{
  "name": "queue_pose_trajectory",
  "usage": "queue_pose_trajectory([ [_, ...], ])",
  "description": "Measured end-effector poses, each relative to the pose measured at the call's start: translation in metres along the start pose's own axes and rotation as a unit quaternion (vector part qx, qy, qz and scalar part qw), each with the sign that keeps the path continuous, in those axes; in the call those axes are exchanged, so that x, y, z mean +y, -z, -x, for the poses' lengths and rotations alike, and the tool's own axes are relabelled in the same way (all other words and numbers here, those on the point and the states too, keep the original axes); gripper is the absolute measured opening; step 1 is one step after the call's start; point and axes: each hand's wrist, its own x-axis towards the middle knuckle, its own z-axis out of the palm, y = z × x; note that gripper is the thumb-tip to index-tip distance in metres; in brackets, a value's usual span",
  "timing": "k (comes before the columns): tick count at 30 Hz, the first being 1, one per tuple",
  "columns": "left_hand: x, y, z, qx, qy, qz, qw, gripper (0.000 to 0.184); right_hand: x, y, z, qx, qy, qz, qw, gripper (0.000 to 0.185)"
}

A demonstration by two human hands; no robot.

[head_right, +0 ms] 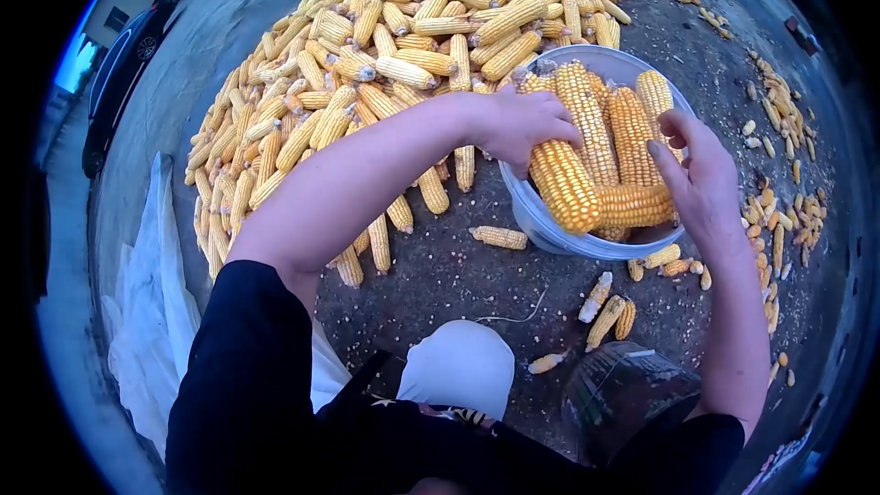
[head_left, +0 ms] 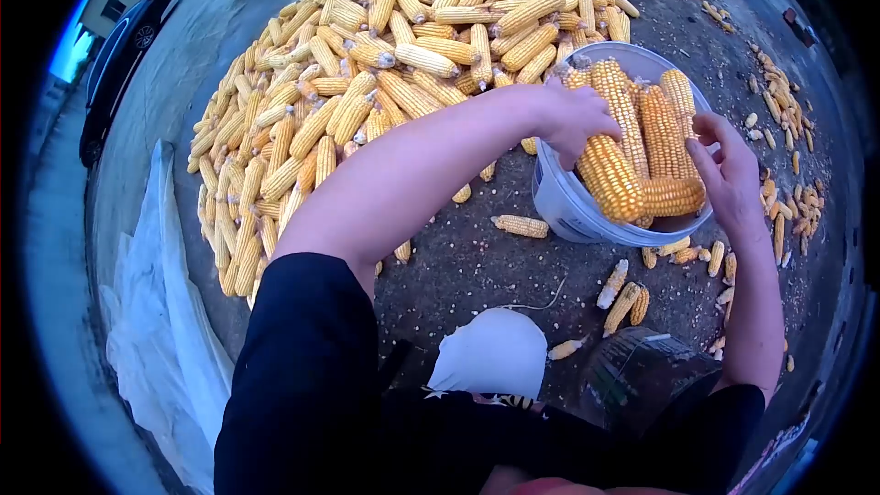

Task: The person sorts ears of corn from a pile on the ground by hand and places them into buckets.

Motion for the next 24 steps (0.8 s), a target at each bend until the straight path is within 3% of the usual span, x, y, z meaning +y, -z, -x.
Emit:
queue_pose_trajectory([
  [1,-0.003,0.002,-0.003,-0.010,-0.003,0.043,0.999,0.079,-0.009,-0.012,0.008,-0.049,0.006,0.000,0.999,0.034],
  [2,-0.029,-0.011,-0.027,-0.021,-0.079,0.162,0.983,0.083,-0.018,-0.024,0.018,-0.088,0.076,0.031,0.993,0.035],
  [3,-0.025,-0.003,-0.011,-0.003,-0.055,0.217,0.975,0.084,-0.033,-0.035,0.025,-0.078,0.127,0.074,0.986,0.036],
  [6,-0.024,-0.005,0.017,0.061,-0.076,0.137,0.986,0.074,-0.071,-0.050,0.029,-0.046,0.206,0.162,0.964,0.038],
  [8,-0.033,-0.014,0.059,0.259,-0.099,0.062,0.959,0.063,-0.089,-0.058,0.034,-0.027,0.232,0.201,0.951,0.038],
  [10,-0.061,-0.031,0.125,0.296,0.036,0.171,0.939,0.049,-0.107,-0.068,0.035,-0.124,0.314,0.176,0.924,0.039],
  [11,-0.083,-0.053,0.155,0.286,0.157,0.201,0.924,0.036,-0.123,-0.078,0.039,-0.112,0.312,0.082,0.940,0.039],
  [13,-0.125,-0.116,0.215,0.165,0.448,0.185,0.859,0.048,-0.149,-0.103,0.046,-0.141,0.346,-0.012,0.928,0.037],
  [14,-0.139,-0.166,0.236,0.095,0.544,0.173,0.815,0.056,-0.154,-0.125,0.052,-0.189,0.329,-0.046,0.924,0.032],
  [16,-0.144,-0.272,0.267,0.032,0.615,0.236,0.752,0.076,-0.155,-0.176,0.059,-0.277,0.266,-0.079,0.920,0.021],
  [18,-0.129,-0.357,0.261,0.143,0.674,0.291,0.664,0.079,-0.155,-0.236,0.058,-0.363,0.138,-0.166,0.906,0.017],
  [19,-0.106,-0.343,0.251,0.193,0.691,0.333,0.612,0.076,-0.155,-0.261,0.054,-0.386,0.089,-0.198,0.897,0.018],
  [20,-0.104,-0.363,0.241,0.257,0.696,0.288,0.605,0.073,-0.155,-0.286,0.051,-0.391,0.031,-0.212,0.895,0.021],
  [21,-0.098,-0.362,0.243,0.264,0.681,0.325,0.600,0.068,-0.160,-0.302,0.044,-0.382,0.005,-0.189,0.905,0.029],
  [23,-0.080,-0.351,0.242,0.455,0.487,0.571,0.478,0.053,-0.165,-0.339,0.033,-0.349,-0.056,-0.196,0.915,0.063],
  [24,-0.066,-0.328,0.242,0.518,0.389,0.639,0.415,0.049,-0.187,-0.304,0.008,-0.473,-0.197,-0.273,0.814,0.081],
])
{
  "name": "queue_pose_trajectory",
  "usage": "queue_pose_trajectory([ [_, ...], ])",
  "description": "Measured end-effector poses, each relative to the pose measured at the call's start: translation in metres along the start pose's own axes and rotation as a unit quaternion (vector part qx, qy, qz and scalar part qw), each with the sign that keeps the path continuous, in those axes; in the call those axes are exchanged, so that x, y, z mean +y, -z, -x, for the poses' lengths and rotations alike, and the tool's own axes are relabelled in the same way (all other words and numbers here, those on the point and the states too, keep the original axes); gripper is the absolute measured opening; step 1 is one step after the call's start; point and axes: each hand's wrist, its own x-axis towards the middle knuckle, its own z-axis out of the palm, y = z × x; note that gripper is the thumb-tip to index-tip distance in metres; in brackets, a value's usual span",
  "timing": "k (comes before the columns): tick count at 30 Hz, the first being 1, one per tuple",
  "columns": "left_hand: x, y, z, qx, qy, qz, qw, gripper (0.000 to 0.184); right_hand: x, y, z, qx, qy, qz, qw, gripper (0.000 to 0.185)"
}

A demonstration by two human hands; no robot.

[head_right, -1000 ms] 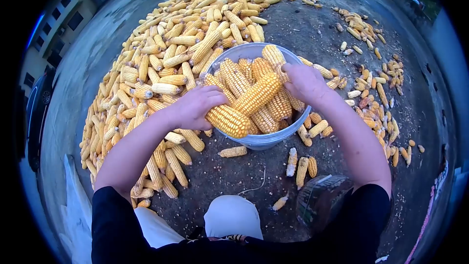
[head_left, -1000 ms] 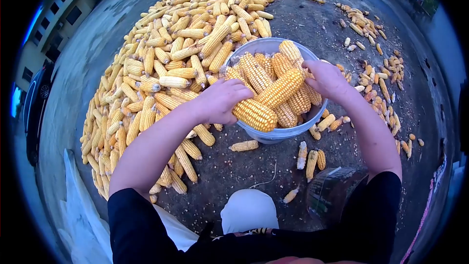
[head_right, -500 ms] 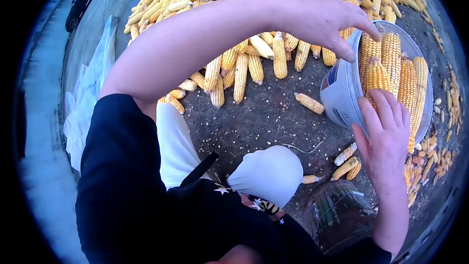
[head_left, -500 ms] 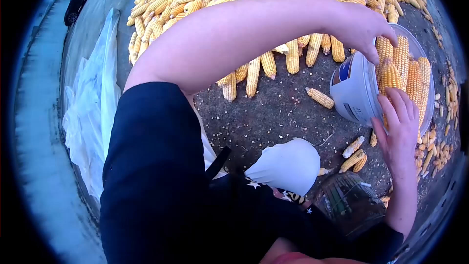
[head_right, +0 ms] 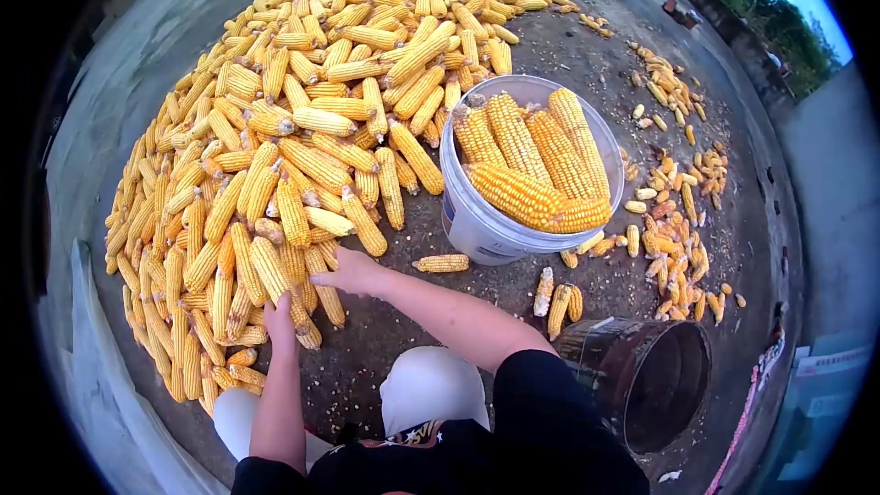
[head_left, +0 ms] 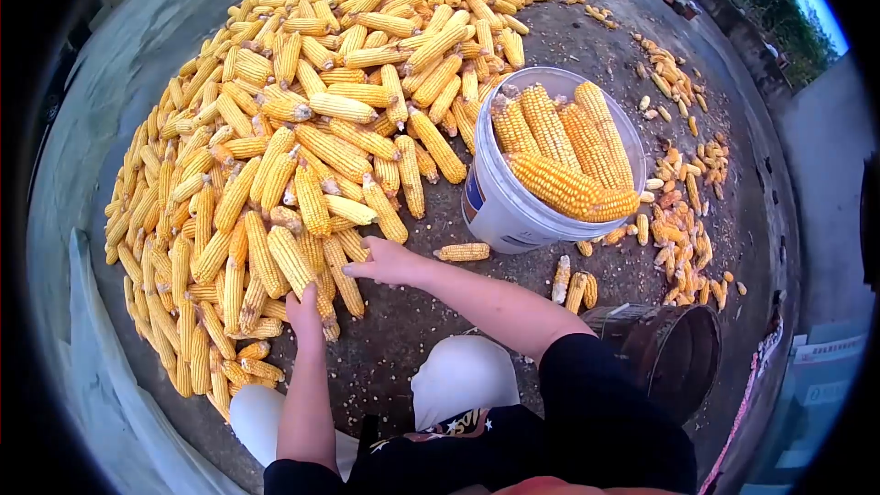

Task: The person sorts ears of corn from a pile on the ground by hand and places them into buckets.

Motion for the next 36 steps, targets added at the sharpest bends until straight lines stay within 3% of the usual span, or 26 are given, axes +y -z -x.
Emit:
queue_pose_trajectory([
  [1,0.028,-0.021,0.021,-0.003,-0.079,-0.043,0.996,0.047,-0.005,0.002,-0.007,0.007,0.042,-0.043,0.998,0.093],
  [2,0.047,-0.043,0.041,-0.002,-0.157,-0.086,0.984,0.046,-0.012,-0.005,-0.016,0.113,0.159,-0.073,0.978,0.086],
  [3,0.054,-0.056,0.042,-0.032,-0.238,-0.160,0.957,0.046,-0.011,0.002,-0.018,0.077,0.198,-0.207,0.955,0.080],
  [4,0.097,-0.083,0.057,-0.060,-0.250,-0.145,0.955,0.048,-0.039,0.020,0.010,0.039,0.233,-0.334,0.913,0.074],
  [5,0.120,-0.104,0.053,-0.113,-0.250,-0.085,0.958,0.050,-0.057,0.043,0.034,0.090,0.268,-0.294,0.913,0.069],
  [9,0.207,-0.188,0.070,-0.278,-0.401,0.001,0.873,0.069,-0.113,0.146,0.157,0.230,0.406,-0.149,0.872,0.064],
  [10,0.217,-0.199,0.071,-0.257,-0.480,-0.032,0.838,0.070,-0.120,0.169,0.179,0.283,0.437,-0.086,0.850,0.061],
  [12,0.226,-0.208,0.074,-0.274,-0.520,-0.103,0.803,0.067,-0.125,0.222,0.202,0.378,0.468,0.055,0.797,0.056],
  [14,0.209,-0.200,0.070,-0.263,-0.519,-0.161,0.797,0.062,-0.104,0.271,0.203,0.455,0.431,0.142,0.766,0.053],
  [20,0.084,-0.081,0.020,-0.177,-0.425,-0.400,0.793,0.032,0.036,0.324,0.119,0.552,0.157,0.271,0.773,0.057],
  [22,0.041,-0.028,0.000,-0.076,-0.266,-0.503,0.819,0.027,0.037,0.335,0.098,0.467,0.191,0.358,0.786,0.060],
  [24,0.015,0.014,-0.019,0.006,-0.102,-0.560,0.822,0.032,0.021,0.344,0.075,0.412,0.144,0.388,0.812,0.057],
  [27,-0.027,0.041,-0.042,0.096,-0.077,-0.504,0.855,0.037,0.031,0.355,0.077,0.390,0.166,0.351,0.835,0.056],
  [28,-0.028,0.035,-0.048,0.075,-0.029,-0.506,0.859,0.042,0.041,0.358,0.079,0.402,0.198,0.314,0.837,0.057],
  [30,-0.017,0.014,-0.044,0.124,0.001,-0.522,0.844,0.047,0.054,0.364,0.079,0.389,0.233,0.236,0.859,0.057],
  [32,-0.015,0.010,-0.054,0.220,0.004,-0.547,0.808,0.060,0.049,0.359,0.068,0.376,0.201,0.322,0.846,0.053],
  [34,-0.016,0.010,-0.067,0.224,0.050,-0.527,0.818,0.069,0.034,0.341,0.078,0.381,0.181,0.353,0.835,0.049],
  [35,-0.051,0.037,-0.100,0.104,0.035,-0.332,0.937,0.062,0.022,0.328,0.086,0.398,0.141,0.395,0.816,0.046],
  [36,-0.029,0.028,-0.090,0.006,0.080,-0.222,0.972,0.048,0.026,0.331,0.083,0.390,0.144,0.421,0.806,0.040],
])
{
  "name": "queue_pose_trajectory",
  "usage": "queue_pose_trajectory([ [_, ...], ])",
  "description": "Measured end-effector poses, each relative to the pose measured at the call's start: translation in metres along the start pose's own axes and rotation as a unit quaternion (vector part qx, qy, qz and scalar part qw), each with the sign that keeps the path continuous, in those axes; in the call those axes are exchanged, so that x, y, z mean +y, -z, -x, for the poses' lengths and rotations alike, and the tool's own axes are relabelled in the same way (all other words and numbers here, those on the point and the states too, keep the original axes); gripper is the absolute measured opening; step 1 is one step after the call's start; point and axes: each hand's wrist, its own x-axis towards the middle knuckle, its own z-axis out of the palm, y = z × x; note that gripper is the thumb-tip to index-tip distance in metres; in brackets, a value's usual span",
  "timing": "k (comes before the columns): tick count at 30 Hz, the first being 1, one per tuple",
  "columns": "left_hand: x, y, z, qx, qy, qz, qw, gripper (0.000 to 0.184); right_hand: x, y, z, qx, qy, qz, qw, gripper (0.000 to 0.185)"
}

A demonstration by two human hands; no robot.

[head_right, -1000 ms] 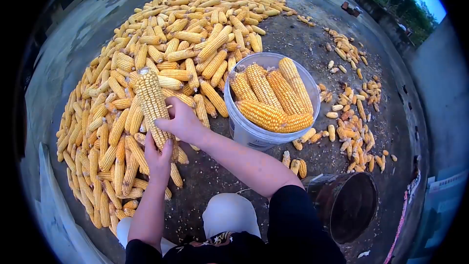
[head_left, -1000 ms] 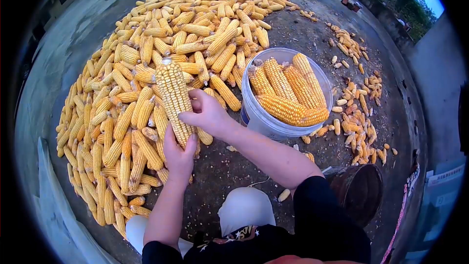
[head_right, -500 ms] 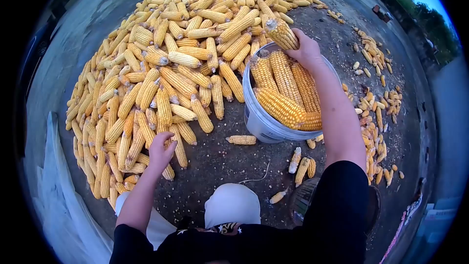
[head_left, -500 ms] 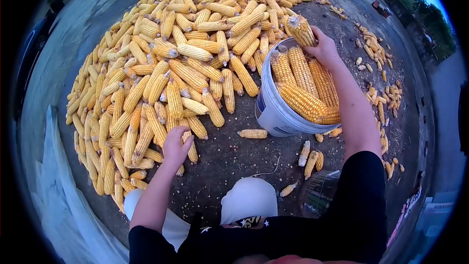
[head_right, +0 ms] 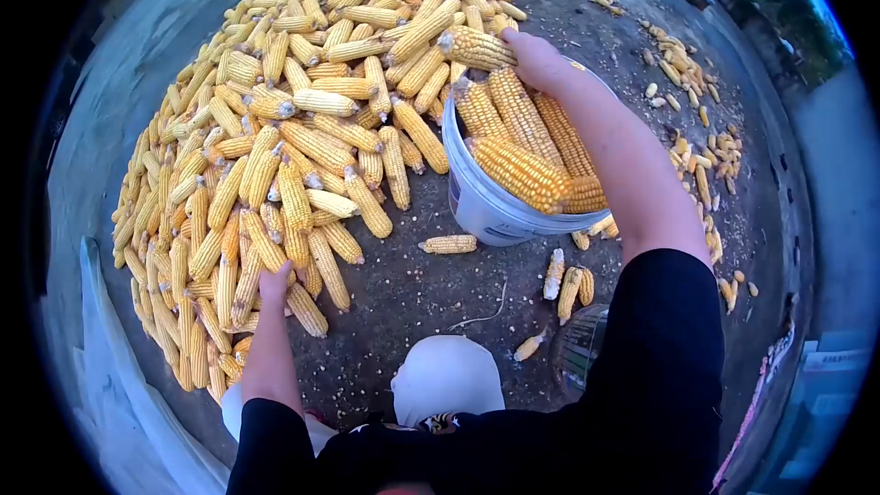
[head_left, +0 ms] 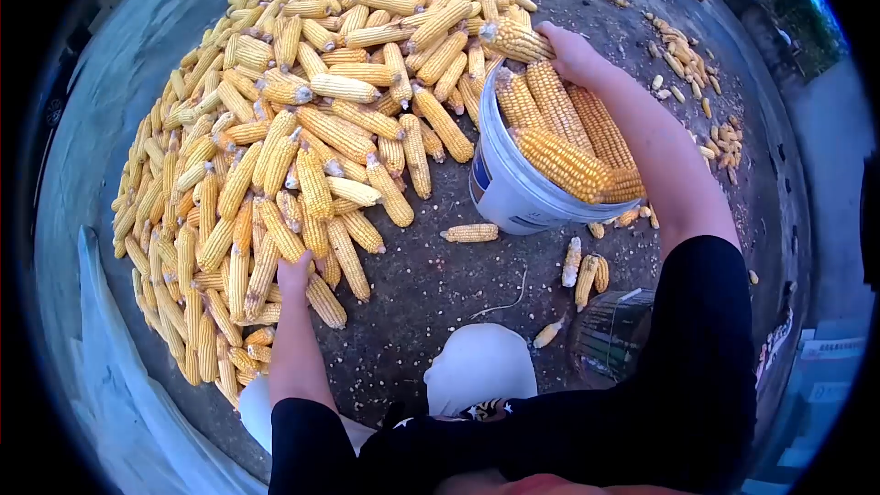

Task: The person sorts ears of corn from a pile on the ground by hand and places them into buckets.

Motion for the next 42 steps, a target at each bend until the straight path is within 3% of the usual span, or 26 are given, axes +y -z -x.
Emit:
queue_pose_trajectory([
  [1,-0.007,0.003,-0.011,0.020,-0.058,-0.026,0.998,0.036,-0.003,0.009,0.000,-0.048,-0.027,0.045,0.997,0.041],
  [2,-0.003,0.003,-0.004,0.036,-0.037,0.079,0.996,0.034,0.011,0.018,-0.006,-0.087,-0.049,0.128,0.987,0.048],
  [4,0.011,0.018,0.004,0.019,0.088,0.213,0.973,0.039,0.006,0.062,0.028,0.127,-0.022,-0.008,0.992,0.048],
  [6,0.058,0.008,0.041,0.033,0.037,0.257,0.965,0.043,0.005,0.108,0.057,0.125,-0.097,-0.123,0.980,0.045],
  [8,0.119,-0.010,0.070,0.017,-0.151,0.177,0.972,0.041,0.012,0.122,0.090,0.162,-0.101,-0.105,0.976,0.037],
  [9,0.170,-0.023,0.103,-0.070,-0.213,0.137,0.965,0.042,0.013,0.123,0.104,0.143,-0.139,-0.177,0.964,0.034],
  [10,0.195,-0.040,0.095,-0.128,-0.318,0.122,0.931,0.044,0.013,0.124,0.116,0.121,-0.173,-0.248,0.945,0.031],
  [12,0.281,-0.084,0.141,-0.147,-0.455,-0.055,0.876,0.052,0.012,0.118,0.138,0.085,-0.180,-0.244,0.949,0.026],
  [13,0.320,-0.106,0.162,-0.127,-0.509,-0.152,0.838,0.058,0.011,0.116,0.149,0.079,-0.162,-0.205,0.962,0.022],
  [15,0.375,-0.159,0.182,-0.021,-0.646,-0.326,0.690,0.054,0.013,0.108,0.167,0.083,-0.157,-0.198,0.964,0.020],
  [17,0.403,-0.205,0.198,-0.009,-0.683,-0.395,0.615,0.048,0.017,0.102,0.182,0.074,-0.153,-0.202,0.964,0.021],
  [19,0.410,-0.244,0.208,-0.062,-0.609,-0.531,0.585,0.054,0.029,0.092,0.196,0.048,-0.203,-0.233,0.950,0.020],
  [20,0.415,-0.254,0.212,-0.061,-0.606,-0.534,0.586,0.054,0.035,0.092,0.202,0.047,-0.201,-0.236,0.950,0.020],
  [22,0.417,-0.264,0.212,-0.155,-0.537,-0.571,0.602,0.060,0.045,0.085,0.209,0.027,-0.195,-0.196,0.961,0.019],
  [24,0.419,-0.255,0.201,-0.188,-0.561,-0.482,0.646,0.063,0.045,0.087,0.213,0.052,-0.161,-0.197,0.966,0.020],
  [28,0.387,-0.192,0.167,-0.155,-0.647,-0.367,0.650,0.049,0.041,0.083,0.198,0.072,-0.135,-0.268,0.951,0.028],
  [30,0.355,-0.145,0.147,-0.090,-0.583,-0.388,0.708,0.040,0.032,0.083,0.186,0.077,-0.119,-0.248,0.958,0.032],
  [32,0.299,-0.103,0.106,-0.008,-0.437,-0.416,0.797,0.033,0.012,0.082,0.174,0.116,-0.091,-0.202,0.968,0.032],
  [35,0.181,-0.060,0.011,0.044,-0.169,-0.431,0.885,0.063,-0.016,0.085,0.161,0.103,-0.086,-0.154,0.979,0.029],
  [37,0.127,-0.060,-0.020,0.031,-0.084,-0.475,0.875,0.074,-0.013,0.076,0.155,0.114,-0.062,-0.198,0.972,0.027],
  [38,0.073,-0.072,-0.059,0.049,-0.146,-0.302,0.941,0.075,-0.028,0.091,0.166,0.095,-0.044,-0.132,0.986,0.028],
  [40,0.075,-0.079,-0.065,0.083,-0.108,-0.260,0.956,0.065,-0.024,0.099,0.181,0.080,-0.073,-0.055,0.993,0.024],
  [41,0.073,-0.080,-0.068,-0.012,-0.075,-0.084,0.994,0.056,-0.015,0.101,0.192,0.084,-0.089,-0.039,0.992,0.022],
  [42,0.093,-0.085,-0.045,-0.017,0.026,0.042,0.999,0.045,-0.006,0.105,0.202,0.092,-0.126,-0.062,0.986,0.021],
])
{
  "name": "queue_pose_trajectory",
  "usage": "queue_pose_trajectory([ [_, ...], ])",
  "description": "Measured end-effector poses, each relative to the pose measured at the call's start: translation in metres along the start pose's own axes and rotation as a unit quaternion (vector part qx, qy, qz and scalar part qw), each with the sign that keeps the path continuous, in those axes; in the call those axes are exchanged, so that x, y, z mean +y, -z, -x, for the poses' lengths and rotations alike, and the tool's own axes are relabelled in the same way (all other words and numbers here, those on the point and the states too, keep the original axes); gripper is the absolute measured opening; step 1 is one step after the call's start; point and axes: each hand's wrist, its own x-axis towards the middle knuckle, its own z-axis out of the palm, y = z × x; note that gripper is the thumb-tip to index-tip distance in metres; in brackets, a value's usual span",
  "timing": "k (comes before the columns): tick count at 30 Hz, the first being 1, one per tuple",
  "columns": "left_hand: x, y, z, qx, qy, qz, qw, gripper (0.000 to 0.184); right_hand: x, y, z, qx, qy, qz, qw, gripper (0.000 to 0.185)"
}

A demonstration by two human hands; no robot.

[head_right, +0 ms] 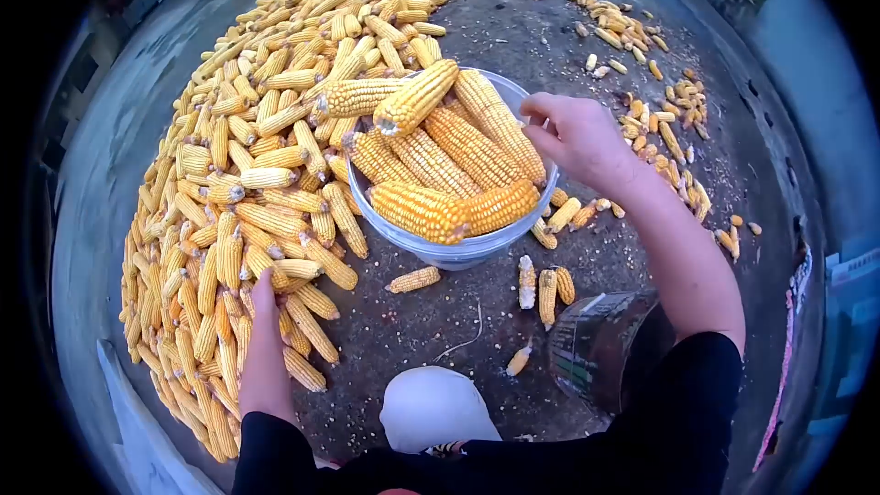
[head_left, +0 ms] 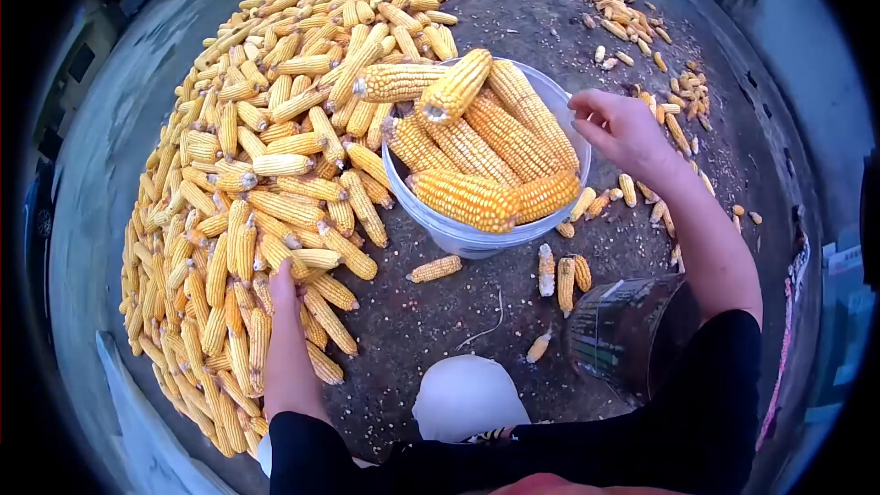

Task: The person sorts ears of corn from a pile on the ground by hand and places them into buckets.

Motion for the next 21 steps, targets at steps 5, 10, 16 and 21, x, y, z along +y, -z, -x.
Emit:
queue_pose_trajectory([
  [5,0.107,-0.027,0.118,-0.141,-0.288,0.092,0.943,0.044,0.056,0.028,0.048,0.057,-0.141,-0.095,0.984,0.020],
  [10,0.243,-0.113,0.274,-0.221,-0.625,-0.271,0.698,0.052,0.077,0.036,0.107,0.080,-0.179,-0.084,0.977,0.019],
  [16,0.236,-0.205,0.282,-0.166,-0.635,-0.568,0.497,0.047,-0.008,0.047,0.224,-0.023,-0.321,0.034,0.946,0.025],
  [21,0.206,-0.130,0.245,-0.097,-0.739,-0.373,0.553,0.053,-0.058,0.000,0.303,-0.207,-0.356,0.117,0.904,0.044],
])
